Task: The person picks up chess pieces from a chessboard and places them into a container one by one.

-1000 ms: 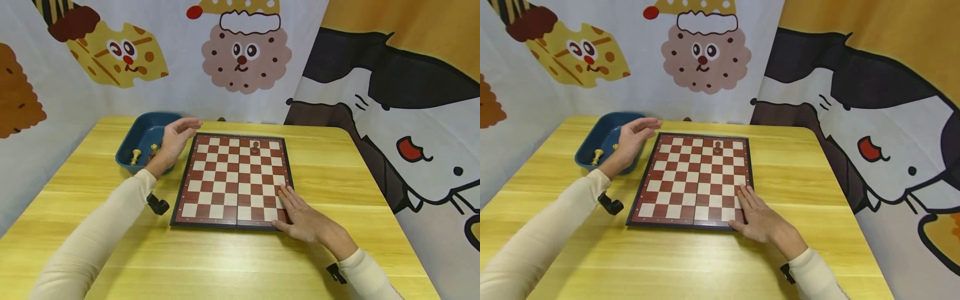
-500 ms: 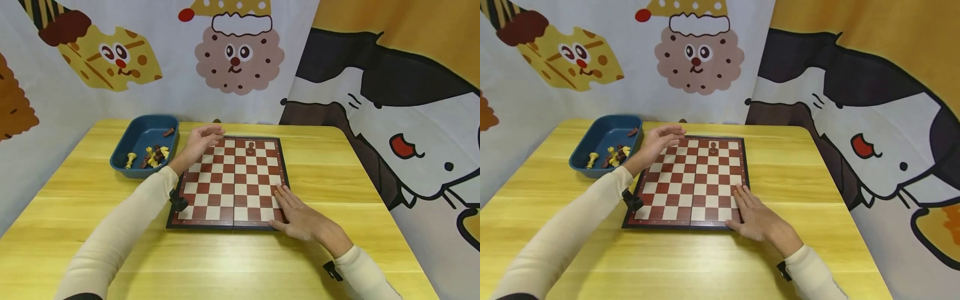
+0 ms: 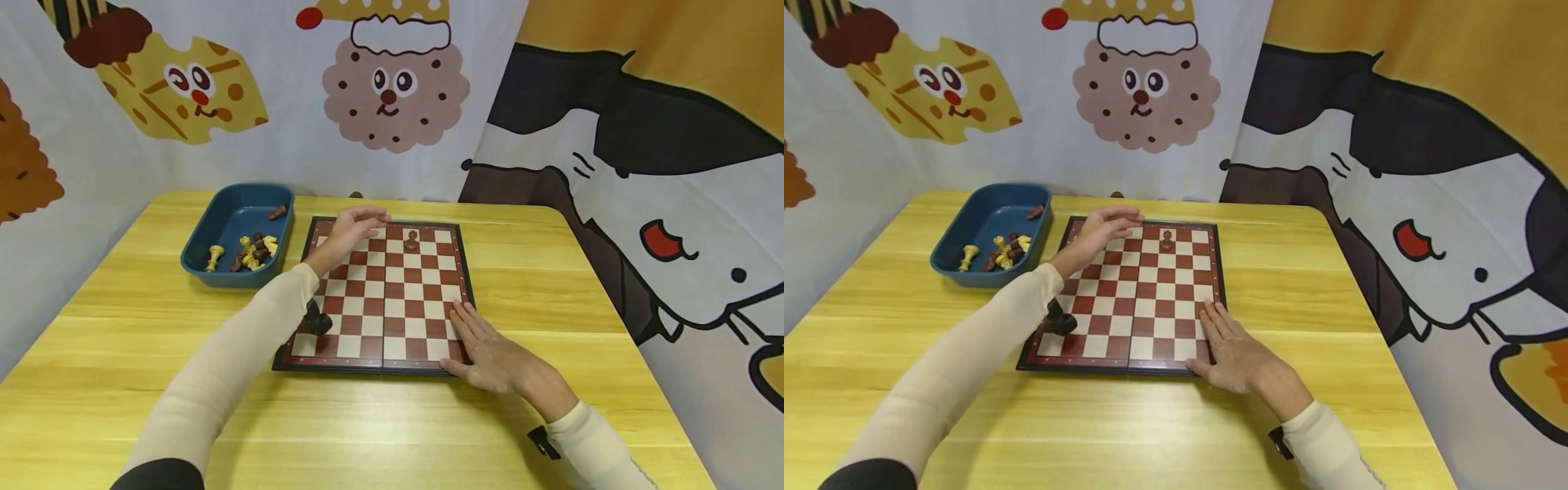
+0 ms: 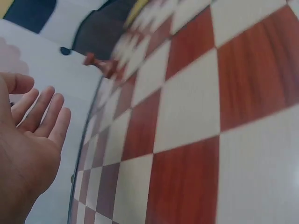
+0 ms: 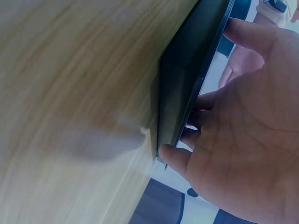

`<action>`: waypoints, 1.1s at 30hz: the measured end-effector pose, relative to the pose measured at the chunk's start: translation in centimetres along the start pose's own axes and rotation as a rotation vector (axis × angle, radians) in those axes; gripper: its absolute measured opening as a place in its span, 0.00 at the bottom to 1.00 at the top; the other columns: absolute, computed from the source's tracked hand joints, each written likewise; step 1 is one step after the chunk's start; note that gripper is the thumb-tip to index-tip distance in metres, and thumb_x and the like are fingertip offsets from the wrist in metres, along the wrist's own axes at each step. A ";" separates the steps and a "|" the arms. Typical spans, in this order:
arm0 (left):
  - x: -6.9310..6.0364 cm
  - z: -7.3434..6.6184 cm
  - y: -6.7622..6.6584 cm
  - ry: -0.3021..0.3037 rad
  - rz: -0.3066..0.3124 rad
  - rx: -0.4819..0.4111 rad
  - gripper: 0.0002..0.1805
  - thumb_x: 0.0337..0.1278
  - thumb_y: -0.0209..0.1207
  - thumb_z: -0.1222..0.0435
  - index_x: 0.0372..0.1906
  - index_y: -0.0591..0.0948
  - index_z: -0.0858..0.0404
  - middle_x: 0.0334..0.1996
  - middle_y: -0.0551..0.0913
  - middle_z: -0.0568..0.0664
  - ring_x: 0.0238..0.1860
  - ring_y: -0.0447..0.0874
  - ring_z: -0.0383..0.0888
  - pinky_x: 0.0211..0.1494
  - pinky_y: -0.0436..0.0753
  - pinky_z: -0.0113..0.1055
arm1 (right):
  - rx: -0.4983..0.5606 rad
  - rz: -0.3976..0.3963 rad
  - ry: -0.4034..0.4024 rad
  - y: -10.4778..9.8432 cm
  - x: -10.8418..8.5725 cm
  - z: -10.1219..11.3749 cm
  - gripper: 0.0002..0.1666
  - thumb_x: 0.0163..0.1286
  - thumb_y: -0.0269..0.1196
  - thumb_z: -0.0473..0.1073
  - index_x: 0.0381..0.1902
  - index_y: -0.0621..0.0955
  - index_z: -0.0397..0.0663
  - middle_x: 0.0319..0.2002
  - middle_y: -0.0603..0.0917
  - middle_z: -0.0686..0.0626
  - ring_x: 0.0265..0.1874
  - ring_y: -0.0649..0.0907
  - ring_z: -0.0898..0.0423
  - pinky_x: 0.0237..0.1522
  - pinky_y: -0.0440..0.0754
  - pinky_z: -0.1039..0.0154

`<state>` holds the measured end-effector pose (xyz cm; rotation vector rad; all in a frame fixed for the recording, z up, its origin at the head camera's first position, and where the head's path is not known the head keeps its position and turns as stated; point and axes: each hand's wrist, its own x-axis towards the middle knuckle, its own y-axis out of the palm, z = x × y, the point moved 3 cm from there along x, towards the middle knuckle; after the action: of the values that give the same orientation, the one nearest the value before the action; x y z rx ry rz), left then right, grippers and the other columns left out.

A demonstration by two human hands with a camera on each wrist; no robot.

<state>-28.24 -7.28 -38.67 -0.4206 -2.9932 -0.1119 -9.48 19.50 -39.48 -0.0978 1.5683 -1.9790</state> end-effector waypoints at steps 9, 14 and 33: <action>1.3 0.8 1.6 -0.016 0.033 0.047 0.16 0.75 0.53 0.73 0.60 0.79 0.74 0.58 0.79 0.68 0.61 0.78 0.61 0.68 0.72 0.52 | 0.006 -0.005 -0.005 0.1 0.0 0.0 0.55 0.77 0.50 0.69 0.81 0.46 0.35 0.81 0.41 0.39 0.79 0.40 0.42 0.75 0.51 0.42; 1.8 1.4 2.4 -0.030 0.039 0.046 0.16 0.76 0.52 0.73 0.61 0.79 0.75 0.59 0.79 0.70 0.61 0.78 0.59 0.68 0.73 0.49 | -0.001 -0.008 -0.006 0.1 0.1 0.0 0.55 0.77 0.50 0.69 0.81 0.46 0.35 0.81 0.41 0.39 0.79 0.40 0.42 0.75 0.51 0.42; 2.0 2.7 5.3 -0.086 0.093 0.203 0.18 0.68 0.57 0.79 0.61 0.79 0.75 0.54 0.82 0.64 0.53 0.81 0.52 0.56 0.82 0.43 | -0.010 0.018 0.015 0.0 0.2 0.0 0.55 0.77 0.49 0.69 0.81 0.45 0.36 0.81 0.40 0.40 0.79 0.39 0.44 0.76 0.51 0.43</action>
<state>-28.98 -1.37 -40.77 -0.5518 -3.0211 0.2226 -9.66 19.37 -39.58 -0.0723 1.5833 -1.9623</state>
